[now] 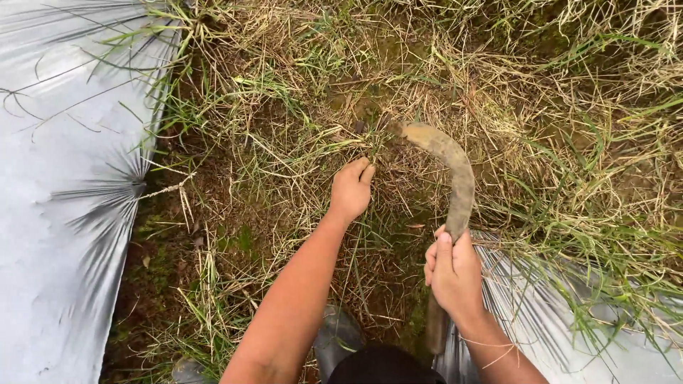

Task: The person uses a sickle to cut grass and weeds growing along the edge of a plastic mulch sheet in a field. They repeatedly pull up the cut vegetation by hand and clear the area around the plastic sheet.

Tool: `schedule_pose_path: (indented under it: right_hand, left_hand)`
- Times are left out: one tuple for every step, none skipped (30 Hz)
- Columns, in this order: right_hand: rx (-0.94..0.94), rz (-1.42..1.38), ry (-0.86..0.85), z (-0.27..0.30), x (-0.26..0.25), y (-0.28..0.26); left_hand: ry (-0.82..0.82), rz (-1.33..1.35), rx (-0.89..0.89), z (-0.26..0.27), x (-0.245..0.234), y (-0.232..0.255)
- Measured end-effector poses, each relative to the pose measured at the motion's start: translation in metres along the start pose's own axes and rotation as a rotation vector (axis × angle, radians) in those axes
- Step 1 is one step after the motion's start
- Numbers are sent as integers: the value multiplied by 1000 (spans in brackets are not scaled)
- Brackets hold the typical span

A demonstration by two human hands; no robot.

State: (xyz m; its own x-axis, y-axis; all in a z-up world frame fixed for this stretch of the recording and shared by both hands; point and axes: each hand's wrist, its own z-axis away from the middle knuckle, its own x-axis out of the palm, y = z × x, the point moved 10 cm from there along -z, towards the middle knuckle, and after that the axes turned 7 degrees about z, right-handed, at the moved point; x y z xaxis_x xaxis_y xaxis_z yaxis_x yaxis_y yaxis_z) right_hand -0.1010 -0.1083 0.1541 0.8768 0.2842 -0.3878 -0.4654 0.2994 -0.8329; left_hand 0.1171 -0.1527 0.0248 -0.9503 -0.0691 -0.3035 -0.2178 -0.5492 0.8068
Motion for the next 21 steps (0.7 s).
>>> schedule_pose_path:
  right_hand:
    - [3, 3, 1, -3, -1, 2]
    - [31, 45, -54, -7, 4, 6]
    - [60, 87, -108, -11, 8, 9]
    - [60, 86, -109, -11, 7, 8]
    - [35, 71, -76, -11, 3, 3]
    - [14, 59, -51, -9, -2, 1]
    - [18, 63, -58, -8, 2, 5]
    - [-13, 63, -27, -10, 3, 5]
    - [-44, 63, 3, -10, 3, 4]
    - [-49, 63, 5, -12, 1, 0]
    - [12, 41, -64, -14, 6, 1]
    - [75, 14, -130, -14, 13, 3]
    - [72, 11, -126, -12, 13, 4]
    - [9, 10, -52, -11, 7, 0]
    - [-53, 10, 22, -10, 0, -4]
    - [-49, 11, 22, -9, -1, -7]
    - [7, 21, -53, -8, 5, -4]
    - [52, 28, -121, -12, 10, -4]
    - [45, 25, -114, -12, 6, -6]
    - [44, -15, -89, -11, 2, -8]
    - [44, -55, -64, -9, 0, -10]
  left_hand:
    - [-3, 3, -2, 0, 2, -2]
    - [-20, 8, -27, -2, 4, -5]
    - [-36, 13, -52, -3, 6, -7]
    - [-36, 13, -52, -7, 5, -11]
    - [-36, 25, -50, -11, 4, -14]
    - [-35, 43, -57, -11, 5, -21]
    - [-33, 46, -65, -7, 5, -22]
    - [-34, 38, -49, -6, 4, -17]
    - [-36, 29, -34, -4, 4, -13]
    - [-34, 30, -29, -4, 4, -11]
    - [-32, 28, -31, -4, 4, -9]
    - [-33, 21, -33, -4, 2, -8]
    - [-34, 18, -28, -6, 4, -11]
    - [-37, 33, -31, -6, 5, -15]
    - [-41, 48, -34, -7, 7, -19]
    - [-43, 48, -38, -5, 7, -20]
    - [-52, 72, -49, -2, 8, -21]
    - [-57, 95, -48, -5, 8, -16]
    - [-57, 93, -38, -5, 9, -11]
    - [-62, 92, -48, -2, 7, -10]
    - [-67, 92, -58, 0, 5, -10]
